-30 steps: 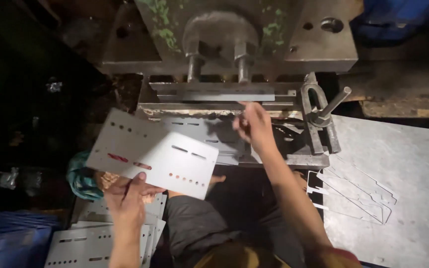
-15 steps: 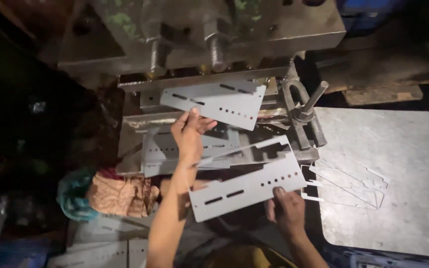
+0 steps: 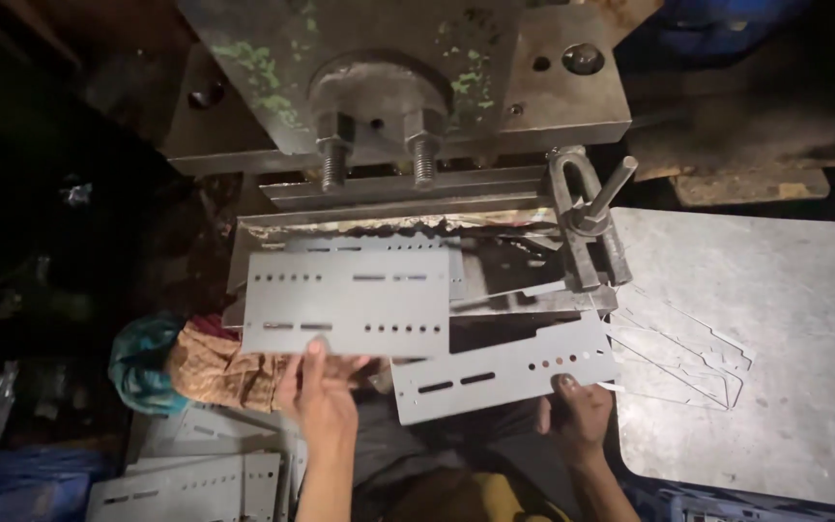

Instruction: Operating a manual punch press to create holes and cutouts in sheet metal parts.

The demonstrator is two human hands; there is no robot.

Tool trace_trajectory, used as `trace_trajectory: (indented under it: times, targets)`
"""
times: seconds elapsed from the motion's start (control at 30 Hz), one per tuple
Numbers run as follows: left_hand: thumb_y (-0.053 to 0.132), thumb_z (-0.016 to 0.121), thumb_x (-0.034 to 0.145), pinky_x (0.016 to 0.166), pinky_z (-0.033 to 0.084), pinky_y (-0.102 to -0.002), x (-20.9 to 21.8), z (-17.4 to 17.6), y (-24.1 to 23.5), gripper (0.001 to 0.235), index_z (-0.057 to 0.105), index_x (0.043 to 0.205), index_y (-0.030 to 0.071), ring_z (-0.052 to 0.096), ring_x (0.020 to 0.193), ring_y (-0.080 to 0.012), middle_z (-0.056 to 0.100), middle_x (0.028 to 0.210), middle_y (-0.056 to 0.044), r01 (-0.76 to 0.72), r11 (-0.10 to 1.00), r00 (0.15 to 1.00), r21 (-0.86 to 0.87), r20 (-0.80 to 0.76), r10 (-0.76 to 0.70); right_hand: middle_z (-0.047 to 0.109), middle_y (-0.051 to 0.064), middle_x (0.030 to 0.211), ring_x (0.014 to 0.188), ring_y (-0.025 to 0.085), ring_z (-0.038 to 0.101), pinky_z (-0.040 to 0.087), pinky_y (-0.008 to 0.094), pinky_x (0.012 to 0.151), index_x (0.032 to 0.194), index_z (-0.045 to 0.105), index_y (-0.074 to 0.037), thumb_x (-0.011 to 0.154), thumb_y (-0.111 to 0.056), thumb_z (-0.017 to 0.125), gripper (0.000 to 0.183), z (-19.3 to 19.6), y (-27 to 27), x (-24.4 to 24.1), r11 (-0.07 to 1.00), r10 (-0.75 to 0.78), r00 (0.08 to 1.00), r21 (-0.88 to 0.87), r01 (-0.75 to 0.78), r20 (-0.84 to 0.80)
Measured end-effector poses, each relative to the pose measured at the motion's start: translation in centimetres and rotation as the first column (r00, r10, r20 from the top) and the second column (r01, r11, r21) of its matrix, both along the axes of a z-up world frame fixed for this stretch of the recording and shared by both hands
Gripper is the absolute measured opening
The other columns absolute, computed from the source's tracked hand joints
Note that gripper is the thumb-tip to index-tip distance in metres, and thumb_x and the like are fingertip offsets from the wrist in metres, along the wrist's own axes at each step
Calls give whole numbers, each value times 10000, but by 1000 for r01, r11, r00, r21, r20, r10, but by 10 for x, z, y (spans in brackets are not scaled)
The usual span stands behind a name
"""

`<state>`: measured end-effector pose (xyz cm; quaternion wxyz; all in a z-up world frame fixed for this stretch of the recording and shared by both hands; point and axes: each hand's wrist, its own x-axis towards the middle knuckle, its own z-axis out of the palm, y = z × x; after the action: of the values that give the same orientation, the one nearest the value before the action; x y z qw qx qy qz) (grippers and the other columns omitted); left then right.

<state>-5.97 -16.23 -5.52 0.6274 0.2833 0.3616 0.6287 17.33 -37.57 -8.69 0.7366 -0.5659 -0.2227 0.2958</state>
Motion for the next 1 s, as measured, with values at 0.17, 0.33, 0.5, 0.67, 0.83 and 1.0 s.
trace_trajectory:
  times: [0.17, 0.33, 0.5, 0.67, 0.83, 1.0]
  targets:
    - [151, 720, 928, 657, 666, -514, 39, 41, 11, 228, 640, 1016, -43, 757, 719, -291, 730, 868, -210, 148, 986, 988, -73, 58, -144, 562, 149, 512, 352, 185, 488, 370, 285, 335, 792, 585, 43, 986, -199, 514, 318, -12, -2, -5, 997, -48, 992, 62, 55, -116]
    - [337, 539, 942, 542, 477, -673, 86, 62, 46, 279, 654, 1021, 95, 752, 740, -222, 760, 906, -88, 351, 687, 936, -637, 215, -279, 551, 94, 625, 378, 193, 515, 386, 301, 340, 819, 574, 41, 967, -170, 536, 260, -31, -12, -4, 988, -131, 971, 54, 145, -199]
    - [216, 636, 1002, 769, 683, -421, 129, 59, 69, 300, 680, 914, -68, 797, 858, -320, 763, 888, -201, 362, 919, 932, 159, -62, -356, 562, 138, 553, 409, 172, 491, 372, 271, 405, 774, 589, 57, 1074, -211, 498, 413, -39, -19, 0, 996, -53, 999, -75, 54, 7]
    - [286, 647, 1001, 718, 693, -400, 148, 44, 119, 383, 678, 897, -80, 797, 832, -318, 765, 899, -235, 417, 898, 907, 138, -135, -400, 548, 104, 694, 434, 167, 521, 432, 295, 371, 873, 587, 49, 992, -146, 553, 232, -62, -14, 5, 980, -96, 979, 155, 124, -180]
    - [385, 650, 989, 587, 667, -386, 144, 35, 137, 485, 683, 907, -92, 782, 712, -308, 762, 841, -249, 481, 866, 864, 140, -246, -440, 595, 156, 781, 492, 218, 576, 452, 303, 407, 826, 572, 82, 1053, -103, 587, 294, -82, -18, 1, 956, 63, 983, 292, -9, -175]
    - [472, 499, 1064, 621, 662, -357, 113, 26, 101, 593, 707, 1160, -74, 791, 776, -303, 792, 986, -223, 970, 244, 221, -9, -390, -894, 627, 173, 768, 477, 209, 596, 471, 311, 352, 896, 605, 109, 995, -123, 595, 252, -76, -4, -6, 917, 140, 982, 390, -82, -122]
